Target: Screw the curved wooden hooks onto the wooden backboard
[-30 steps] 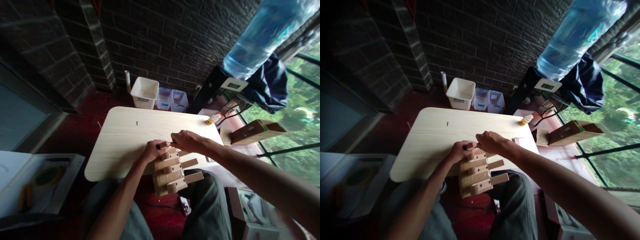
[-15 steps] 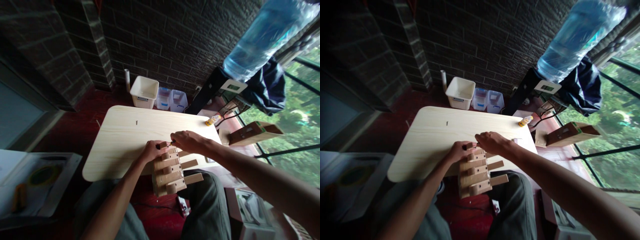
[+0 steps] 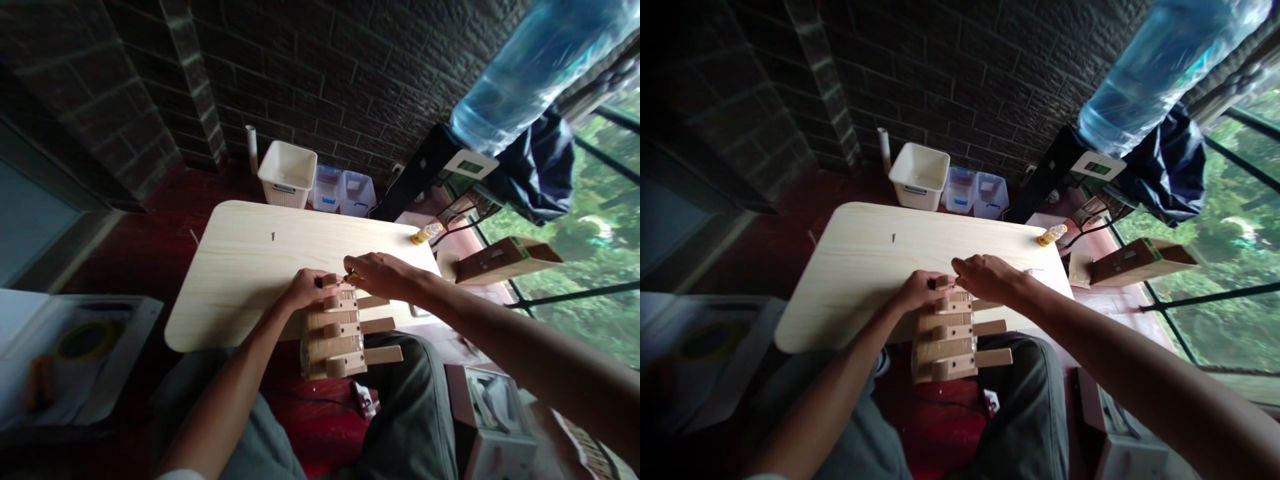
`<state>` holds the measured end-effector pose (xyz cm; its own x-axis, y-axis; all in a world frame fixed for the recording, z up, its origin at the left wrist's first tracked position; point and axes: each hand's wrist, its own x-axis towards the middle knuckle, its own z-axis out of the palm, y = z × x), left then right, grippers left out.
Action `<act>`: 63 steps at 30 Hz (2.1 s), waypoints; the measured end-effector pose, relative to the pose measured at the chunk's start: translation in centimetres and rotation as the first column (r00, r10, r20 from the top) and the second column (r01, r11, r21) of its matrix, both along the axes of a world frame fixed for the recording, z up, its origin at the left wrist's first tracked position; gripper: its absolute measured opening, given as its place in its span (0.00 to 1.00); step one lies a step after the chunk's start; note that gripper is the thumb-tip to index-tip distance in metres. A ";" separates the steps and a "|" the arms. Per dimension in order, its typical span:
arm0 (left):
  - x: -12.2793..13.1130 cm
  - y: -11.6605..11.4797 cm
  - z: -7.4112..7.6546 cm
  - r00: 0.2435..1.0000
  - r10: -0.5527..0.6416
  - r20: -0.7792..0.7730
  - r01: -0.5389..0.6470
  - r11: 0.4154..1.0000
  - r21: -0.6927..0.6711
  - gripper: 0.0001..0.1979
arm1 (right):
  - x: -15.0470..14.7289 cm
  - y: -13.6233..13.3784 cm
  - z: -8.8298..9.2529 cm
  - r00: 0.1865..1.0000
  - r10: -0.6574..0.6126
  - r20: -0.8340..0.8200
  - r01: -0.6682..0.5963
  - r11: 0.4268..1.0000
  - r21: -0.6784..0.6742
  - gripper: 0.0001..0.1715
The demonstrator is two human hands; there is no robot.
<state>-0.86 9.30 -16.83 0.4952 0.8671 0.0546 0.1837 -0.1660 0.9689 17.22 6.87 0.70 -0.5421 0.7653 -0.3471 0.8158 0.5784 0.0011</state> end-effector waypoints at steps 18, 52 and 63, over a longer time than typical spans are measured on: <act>0.2 -0.5 -0.1 0.999 0.026 0.023 -0.025 0.998 -0.063 0.22 | 0.3 0.0 0.3 0.999 -0.044 -0.005 0.044 0.999 -0.020 0.18; 0.4 -0.7 -0.7 0.998 0.063 -0.030 -0.063 0.998 0.008 0.22 | 0.1 0.4 0.1 0.999 -0.001 -0.037 -0.001 0.999 -0.042 0.18; 0.1 -0.5 -0.1 0.999 0.042 -0.015 -0.042 0.999 -0.009 0.19 | -0.5 0.7 -0.9 0.998 -0.060 0.022 0.059 0.998 0.011 0.18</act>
